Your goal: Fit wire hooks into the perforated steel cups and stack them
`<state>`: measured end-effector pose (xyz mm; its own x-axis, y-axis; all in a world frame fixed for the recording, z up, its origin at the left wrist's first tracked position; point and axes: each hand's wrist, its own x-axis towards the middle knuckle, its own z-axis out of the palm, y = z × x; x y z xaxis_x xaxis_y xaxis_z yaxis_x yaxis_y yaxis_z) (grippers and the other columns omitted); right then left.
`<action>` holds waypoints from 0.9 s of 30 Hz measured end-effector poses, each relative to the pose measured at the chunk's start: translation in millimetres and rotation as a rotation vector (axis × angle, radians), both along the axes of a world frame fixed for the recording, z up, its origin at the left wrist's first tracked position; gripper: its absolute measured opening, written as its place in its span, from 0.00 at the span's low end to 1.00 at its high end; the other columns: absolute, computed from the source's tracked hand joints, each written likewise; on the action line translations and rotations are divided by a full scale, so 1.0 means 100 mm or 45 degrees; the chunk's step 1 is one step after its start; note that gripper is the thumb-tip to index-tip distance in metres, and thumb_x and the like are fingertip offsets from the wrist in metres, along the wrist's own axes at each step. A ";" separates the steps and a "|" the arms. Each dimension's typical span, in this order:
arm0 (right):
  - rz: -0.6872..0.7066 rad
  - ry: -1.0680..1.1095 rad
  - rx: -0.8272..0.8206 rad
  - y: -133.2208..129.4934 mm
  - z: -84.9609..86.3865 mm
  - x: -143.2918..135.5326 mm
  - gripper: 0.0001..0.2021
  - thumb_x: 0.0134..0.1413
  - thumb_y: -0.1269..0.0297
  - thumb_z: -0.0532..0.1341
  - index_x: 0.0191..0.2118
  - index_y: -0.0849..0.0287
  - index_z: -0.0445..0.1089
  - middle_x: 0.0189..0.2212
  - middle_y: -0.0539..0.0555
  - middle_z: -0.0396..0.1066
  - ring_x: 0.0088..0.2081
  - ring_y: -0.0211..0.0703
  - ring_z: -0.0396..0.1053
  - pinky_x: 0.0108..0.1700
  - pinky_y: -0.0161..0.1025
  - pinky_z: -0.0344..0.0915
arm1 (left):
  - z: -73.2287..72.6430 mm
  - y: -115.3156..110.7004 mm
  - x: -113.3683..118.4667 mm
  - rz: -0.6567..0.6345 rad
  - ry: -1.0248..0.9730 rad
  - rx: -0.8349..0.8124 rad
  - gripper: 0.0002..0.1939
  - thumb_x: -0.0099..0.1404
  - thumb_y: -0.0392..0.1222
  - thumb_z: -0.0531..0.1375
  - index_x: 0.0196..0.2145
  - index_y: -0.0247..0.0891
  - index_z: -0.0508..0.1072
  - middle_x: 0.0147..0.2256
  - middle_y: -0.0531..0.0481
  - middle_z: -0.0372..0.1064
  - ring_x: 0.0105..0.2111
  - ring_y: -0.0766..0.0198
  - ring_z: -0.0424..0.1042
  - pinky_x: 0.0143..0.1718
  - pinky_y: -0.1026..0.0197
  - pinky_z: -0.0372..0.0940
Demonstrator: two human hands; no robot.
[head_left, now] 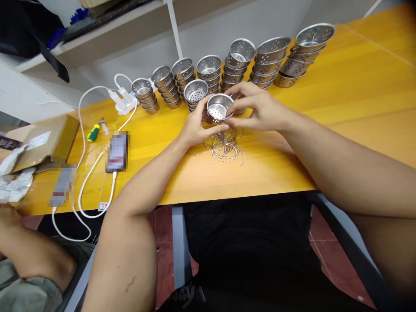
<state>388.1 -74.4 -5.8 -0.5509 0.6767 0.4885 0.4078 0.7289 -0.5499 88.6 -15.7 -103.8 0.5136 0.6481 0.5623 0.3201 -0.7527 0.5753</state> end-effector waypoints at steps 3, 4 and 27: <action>-0.210 0.020 0.045 0.05 0.04 0.12 0.21 0.78 0.31 0.75 0.50 0.43 0.88 0.71 0.66 0.81 0.72 0.78 0.76 0.81 0.79 0.73 | -0.08 0.06 0.01 0.034 0.002 -0.007 0.70 0.75 0.95 0.65 0.96 0.61 0.43 0.89 0.32 0.65 0.63 0.41 0.92 0.62 0.35 0.90; -0.276 0.017 0.075 0.07 0.04 0.17 0.20 0.79 0.34 0.74 0.51 0.44 0.87 0.71 0.69 0.80 0.71 0.77 0.76 0.81 0.77 0.73 | -0.09 0.07 0.01 0.034 0.007 -0.011 0.68 0.77 0.94 0.64 0.96 0.61 0.43 0.90 0.32 0.63 0.61 0.44 0.92 0.60 0.38 0.90; -0.626 -0.302 -0.138 0.10 0.20 0.33 0.19 0.75 0.45 0.81 0.51 0.57 0.88 0.56 0.73 0.81 0.63 0.77 0.80 0.75 0.69 0.78 | 0.12 -0.10 -0.02 -0.103 0.049 -0.074 0.48 0.81 0.90 0.61 0.77 0.51 0.75 0.80 0.32 0.75 0.55 0.50 0.90 0.56 0.43 0.86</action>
